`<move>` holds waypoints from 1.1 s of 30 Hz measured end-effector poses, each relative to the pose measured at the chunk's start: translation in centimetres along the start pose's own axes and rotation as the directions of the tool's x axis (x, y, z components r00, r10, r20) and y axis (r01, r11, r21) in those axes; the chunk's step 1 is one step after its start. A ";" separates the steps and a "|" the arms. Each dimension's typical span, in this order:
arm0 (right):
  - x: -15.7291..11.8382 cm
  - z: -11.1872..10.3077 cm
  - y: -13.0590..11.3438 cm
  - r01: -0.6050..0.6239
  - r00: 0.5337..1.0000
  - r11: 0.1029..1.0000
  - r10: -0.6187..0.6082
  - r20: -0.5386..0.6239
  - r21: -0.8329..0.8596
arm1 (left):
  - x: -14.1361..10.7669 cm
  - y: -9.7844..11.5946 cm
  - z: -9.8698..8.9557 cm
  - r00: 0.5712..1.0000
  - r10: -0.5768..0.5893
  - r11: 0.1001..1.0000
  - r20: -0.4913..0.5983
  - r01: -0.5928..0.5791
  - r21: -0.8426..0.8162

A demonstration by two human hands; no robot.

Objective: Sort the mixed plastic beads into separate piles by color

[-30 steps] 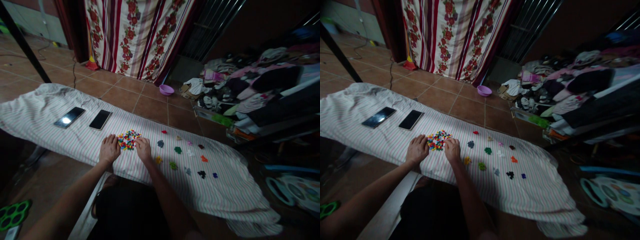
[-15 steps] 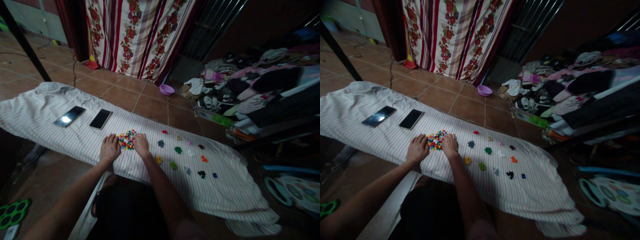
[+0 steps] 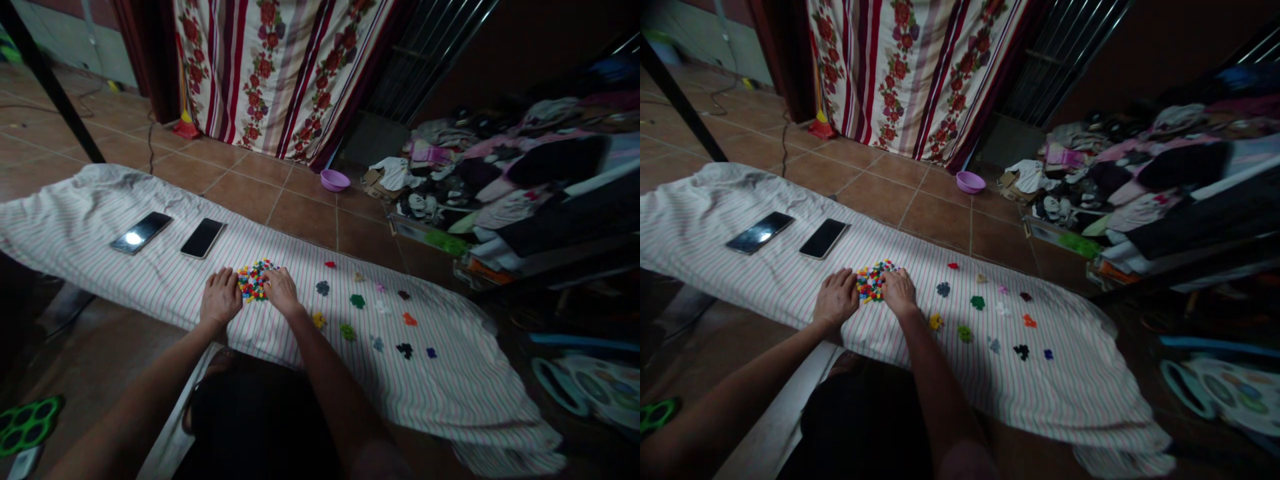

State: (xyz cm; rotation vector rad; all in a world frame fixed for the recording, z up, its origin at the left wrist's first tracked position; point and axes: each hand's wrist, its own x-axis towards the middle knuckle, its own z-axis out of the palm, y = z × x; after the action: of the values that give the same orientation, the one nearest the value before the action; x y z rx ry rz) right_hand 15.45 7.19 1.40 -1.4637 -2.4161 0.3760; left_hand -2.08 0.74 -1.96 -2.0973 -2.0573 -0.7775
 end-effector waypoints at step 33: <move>0.8 -0.4 -0.3 0.058 0.996 0.998 -0.057 0.068 -0.007 | 0.1 0.0 0.0 1.000 0.001 1.000 0.003 -0.001 0.029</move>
State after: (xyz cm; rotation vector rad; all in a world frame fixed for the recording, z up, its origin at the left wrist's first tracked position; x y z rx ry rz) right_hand 14.99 7.84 1.93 -1.4034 -2.5102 0.4087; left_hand -2.06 0.79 -1.90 -2.0859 -2.0560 -0.7394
